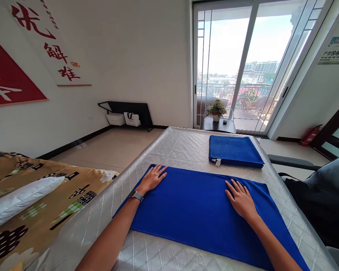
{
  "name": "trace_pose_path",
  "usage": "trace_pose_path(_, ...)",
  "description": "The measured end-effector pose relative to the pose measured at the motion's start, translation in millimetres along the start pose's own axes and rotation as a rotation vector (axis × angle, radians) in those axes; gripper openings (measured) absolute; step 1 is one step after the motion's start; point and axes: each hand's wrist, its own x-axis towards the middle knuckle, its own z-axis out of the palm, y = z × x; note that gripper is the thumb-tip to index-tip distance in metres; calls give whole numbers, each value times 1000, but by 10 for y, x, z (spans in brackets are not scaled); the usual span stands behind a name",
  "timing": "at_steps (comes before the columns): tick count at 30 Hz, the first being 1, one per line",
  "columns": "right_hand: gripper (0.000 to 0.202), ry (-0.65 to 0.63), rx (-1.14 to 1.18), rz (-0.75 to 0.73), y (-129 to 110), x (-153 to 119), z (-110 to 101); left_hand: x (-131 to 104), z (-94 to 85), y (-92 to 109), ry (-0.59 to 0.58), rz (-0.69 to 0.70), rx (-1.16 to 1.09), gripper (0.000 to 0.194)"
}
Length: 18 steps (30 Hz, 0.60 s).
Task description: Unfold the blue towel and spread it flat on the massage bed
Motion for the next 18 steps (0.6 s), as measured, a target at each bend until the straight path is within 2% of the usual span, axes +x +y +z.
trace_pose_path(5,75,57,9,199,1057,-309,124,6,-71,-11,-50,-26,12,62)
trace_pose_path(7,77,77,16,271,1301,-394,147,8,-95,-11,-62,-38,8,63)
trace_pose_path(9,77,79,-4,306,1380,-426,127,8,-108,-12,-66,-49,13,64)
trace_pose_path(11,75,57,-61,345,1316,-402,56,4,-110,-16,-61,-58,17,64)
trace_pose_path(13,70,25,-152,424,1140,-331,-54,-3,-103,-21,-48,-62,15,65)
trace_pose_path(16,61,53,-306,445,677,-164,-234,-15,-82,-23,-15,-61,14,63)
trace_pose_path(18,57,118,-346,324,237,-27,-316,-20,-65,-19,6,-64,14,61)
